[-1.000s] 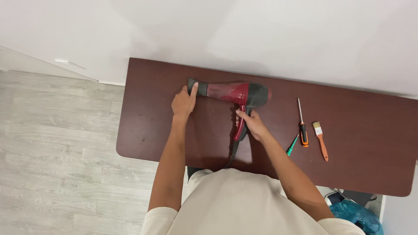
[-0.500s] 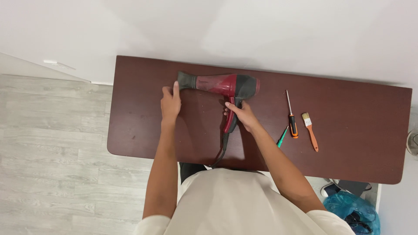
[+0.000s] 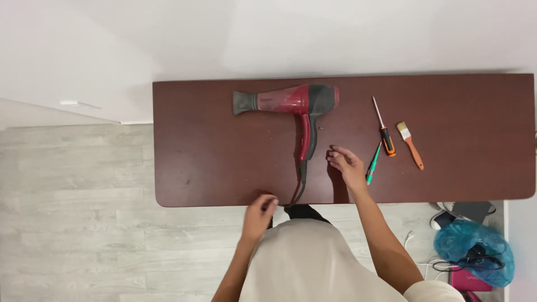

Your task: Maintain and disassemble a hair dryer using a screwdriver and brush.

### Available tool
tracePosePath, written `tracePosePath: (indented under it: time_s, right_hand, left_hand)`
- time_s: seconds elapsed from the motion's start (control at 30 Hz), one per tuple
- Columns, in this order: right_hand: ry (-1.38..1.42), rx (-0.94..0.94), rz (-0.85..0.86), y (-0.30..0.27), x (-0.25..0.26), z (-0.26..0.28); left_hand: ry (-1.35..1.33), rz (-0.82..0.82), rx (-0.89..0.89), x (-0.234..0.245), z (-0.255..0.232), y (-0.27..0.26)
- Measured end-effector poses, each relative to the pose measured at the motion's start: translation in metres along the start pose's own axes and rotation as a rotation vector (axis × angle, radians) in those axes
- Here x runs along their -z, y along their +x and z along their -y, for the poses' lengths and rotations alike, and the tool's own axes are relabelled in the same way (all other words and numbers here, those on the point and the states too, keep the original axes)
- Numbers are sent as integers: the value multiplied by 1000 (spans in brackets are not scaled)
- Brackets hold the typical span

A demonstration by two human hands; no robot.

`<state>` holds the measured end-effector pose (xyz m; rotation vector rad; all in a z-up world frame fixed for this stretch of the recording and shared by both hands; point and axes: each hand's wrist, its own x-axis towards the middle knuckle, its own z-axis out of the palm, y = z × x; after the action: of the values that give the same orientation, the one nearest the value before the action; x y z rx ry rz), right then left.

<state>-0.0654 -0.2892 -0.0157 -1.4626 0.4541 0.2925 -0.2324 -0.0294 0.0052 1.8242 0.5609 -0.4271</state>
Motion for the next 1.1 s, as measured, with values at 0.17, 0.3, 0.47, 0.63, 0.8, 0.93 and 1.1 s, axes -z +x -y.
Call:
tracePosePath:
  time_s: [0.17,0.3,0.47,0.63,0.8,0.93,1.1]
  right_hand:
    - [-365,196,-51,17,-10,-22]
    - [-666,299,-71,57,-29,-4]
    - [-1010,227,-88,69,-44,2]
    - [-1024,216,-101,79,-33,-6]
    - [-72,62,-20,88,-16,-12]
    - [67,2,50,104,-13,-18]
    - [131,-63,154,115,-22,-1]
  left_hand:
    - [200,210,-191,-5,1,-2]
    - [301,311,-244,-7,-11,-8]
    - [400,340,-227,-14,-13,0]
    - [347,301,-164,-18,-29,15]
    - [33,110,-28,-23,-62,58]
    - [-178,45,-29,-37,-106,115]
    - [-597,108,177,-51,-178,153]
